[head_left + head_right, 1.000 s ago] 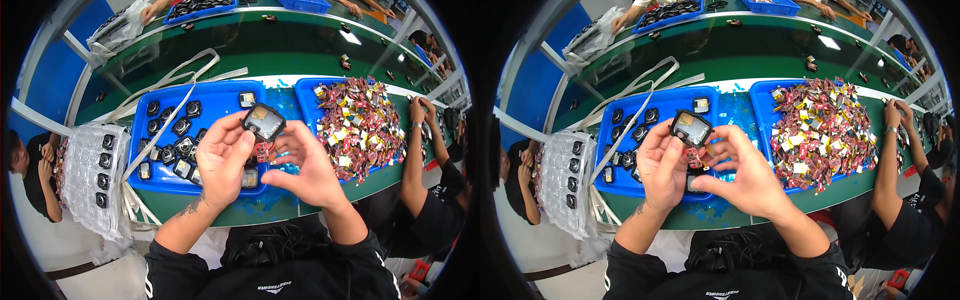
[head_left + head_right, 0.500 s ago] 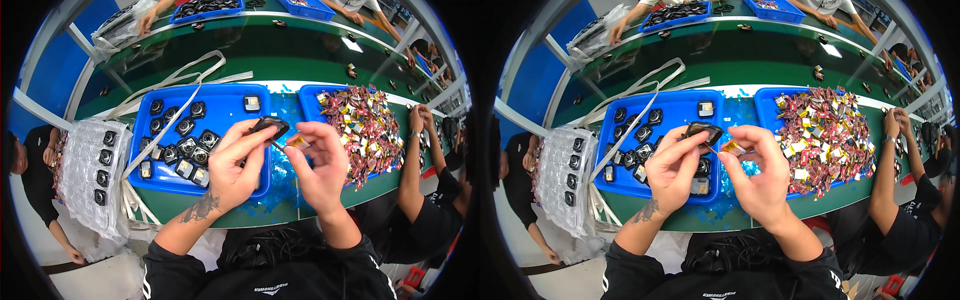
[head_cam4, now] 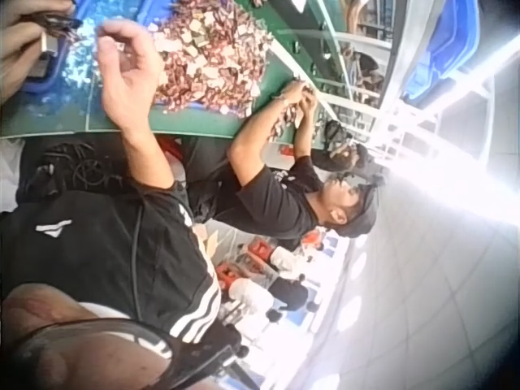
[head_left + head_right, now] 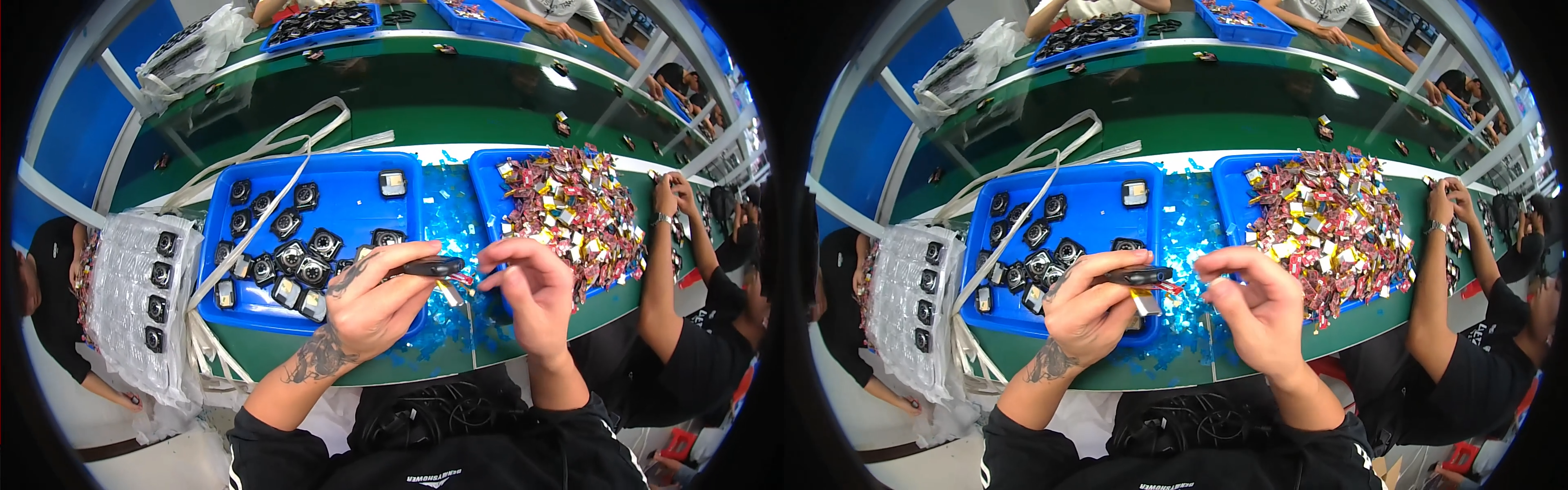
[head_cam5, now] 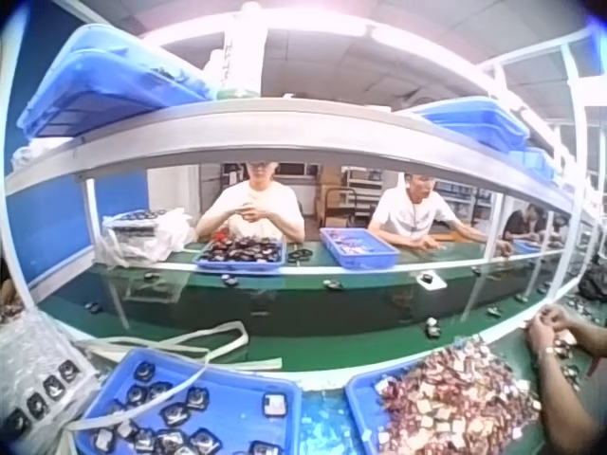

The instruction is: The worker is assembling small electronic units by inserting components like batteries or speakers into plastic housings and applying adhesive strips.

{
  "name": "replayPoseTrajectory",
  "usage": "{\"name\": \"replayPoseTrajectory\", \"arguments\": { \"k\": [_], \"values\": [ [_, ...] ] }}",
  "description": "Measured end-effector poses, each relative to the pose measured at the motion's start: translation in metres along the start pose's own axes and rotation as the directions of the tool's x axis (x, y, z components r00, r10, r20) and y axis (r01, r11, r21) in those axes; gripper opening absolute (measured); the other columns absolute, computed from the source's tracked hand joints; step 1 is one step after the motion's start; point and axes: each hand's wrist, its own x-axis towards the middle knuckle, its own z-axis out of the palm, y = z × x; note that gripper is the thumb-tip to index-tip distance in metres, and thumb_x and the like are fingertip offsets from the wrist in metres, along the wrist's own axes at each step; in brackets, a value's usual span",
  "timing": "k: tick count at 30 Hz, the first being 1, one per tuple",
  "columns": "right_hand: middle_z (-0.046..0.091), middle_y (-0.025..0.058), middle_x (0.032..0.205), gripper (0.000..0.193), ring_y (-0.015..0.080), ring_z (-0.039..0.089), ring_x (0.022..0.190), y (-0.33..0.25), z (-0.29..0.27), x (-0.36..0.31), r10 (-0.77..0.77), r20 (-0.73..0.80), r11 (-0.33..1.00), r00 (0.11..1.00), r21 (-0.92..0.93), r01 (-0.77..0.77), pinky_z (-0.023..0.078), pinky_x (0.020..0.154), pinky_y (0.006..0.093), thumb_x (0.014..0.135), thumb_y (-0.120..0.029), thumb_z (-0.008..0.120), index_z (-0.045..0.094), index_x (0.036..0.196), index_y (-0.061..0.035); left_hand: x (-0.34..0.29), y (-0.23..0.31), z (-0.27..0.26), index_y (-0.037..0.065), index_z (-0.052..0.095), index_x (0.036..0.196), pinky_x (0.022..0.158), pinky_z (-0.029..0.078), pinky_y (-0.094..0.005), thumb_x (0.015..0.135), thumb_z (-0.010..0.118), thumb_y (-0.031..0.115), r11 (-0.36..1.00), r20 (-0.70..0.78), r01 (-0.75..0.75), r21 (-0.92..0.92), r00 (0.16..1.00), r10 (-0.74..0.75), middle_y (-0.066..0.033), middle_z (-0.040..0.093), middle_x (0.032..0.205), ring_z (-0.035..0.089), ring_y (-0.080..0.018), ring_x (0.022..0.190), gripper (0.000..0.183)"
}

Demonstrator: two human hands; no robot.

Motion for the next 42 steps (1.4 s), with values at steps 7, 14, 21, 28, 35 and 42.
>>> {"name": "replayPoseTrajectory", "arguments": {
  "k": [7,14,21,28,35,42],
  "values": [
    [0.064,0.0093,0.097,0.011,0.0121,0.062,0.088,-0.004,-0.003,-0.001,0.213,0.132,0.963,0.968,0.138,-0.231,0.053,0.076,0.0240,0.089,0.002,0.064,0.064,0.100,0.0044,0.001,0.001,0.002,0.001,0.071,0.088,0.069,0.056,-0.0308,0.066,0.078,-0.003,0.999,0.105,0.001,-0.047,0.994,0.004,-0.0111,0.068,0.102,0.069,-0.0237,0.081,0.023],
    [0.061,0.0084,0.095,0.007,0.0105,0.060,0.085,-0.006,-0.006,0.007,0.170,0.155,0.985,0.973,-0.044,-0.165,0.053,0.070,0.0242,0.087,-0.001,0.067,0.066,0.093,0.0035,0.000,0.007,0.004,-0.004,0.071,0.087,0.071,0.057,-0.0255,0.075,0.074,-0.007,0.851,0.264,0.439,-0.289,0.891,-0.370,-0.0128,0.066,0.097,0.069,-0.0169,0.083,0.013],
    [0.064,0.0042,0.089,0.015,0.0080,0.061,0.080,-0.012,0.003,0.004,0.172,0.097,0.970,0.980,-0.190,-0.152,0.051,0.067,0.0214,0.084,0.000,0.070,0.064,0.098,0.0016,0.002,0.005,0.003,-0.008,0.069,0.090,0.075,0.058,-0.0242,0.078,0.073,-0.006,0.691,0.391,0.618,-0.374,0.781,-0.487,-0.0130,0.063,0.100,0.068,-0.0164,0.087,0.013],
    [0.064,0.0042,0.090,0.024,0.0072,0.061,0.079,0.011,0.011,0.003,-0.054,-0.056,0.960,0.997,-0.278,0.036,0.049,0.068,0.0203,0.083,0.005,0.071,0.058,0.103,0.0017,-0.005,0.003,0.013,-0.005,0.061,0.120,0.089,0.056,-0.0282,0.085,0.064,-0.006,0.432,0.373,0.646,-0.629,0.738,-0.562,-0.0101,0.059,0.112,0.066,-0.0173,0.098,0.035],
    [0.061,0.0035,0.087,0.029,0.0074,0.060,0.078,0.015,0.015,0.004,-0.128,-0.084,0.924,0.988,-0.372,0.088,0.049,0.067,0.0204,0.080,0.006,0.072,0.056,0.104,0.0007,-0.005,0.005,0.010,-0.005,0.058,0.126,0.089,0.054,-0.0252,0.087,0.061,-0.008,0.439,0.400,0.683,-0.584,0.712,-0.577,-0.0115,0.059,0.115,0.065,-0.0155,0.100,0.039],
    [0.060,0.0037,0.088,0.028,0.0063,0.055,0.072,0.022,0.013,0.005,-0.161,-0.083,0.892,0.983,-0.439,0.109,0.047,0.065,0.0198,0.080,0.006,0.072,0.055,0.101,0.0005,-0.001,0.008,0.014,0.000,0.054,0.132,0.085,0.055,-0.0251,0.086,0.062,-0.008,0.444,0.357,0.669,-0.596,0.716,-0.599,-0.0126,0.064,0.110,0.066,-0.0134,0.095,0.047]
  ]
}}
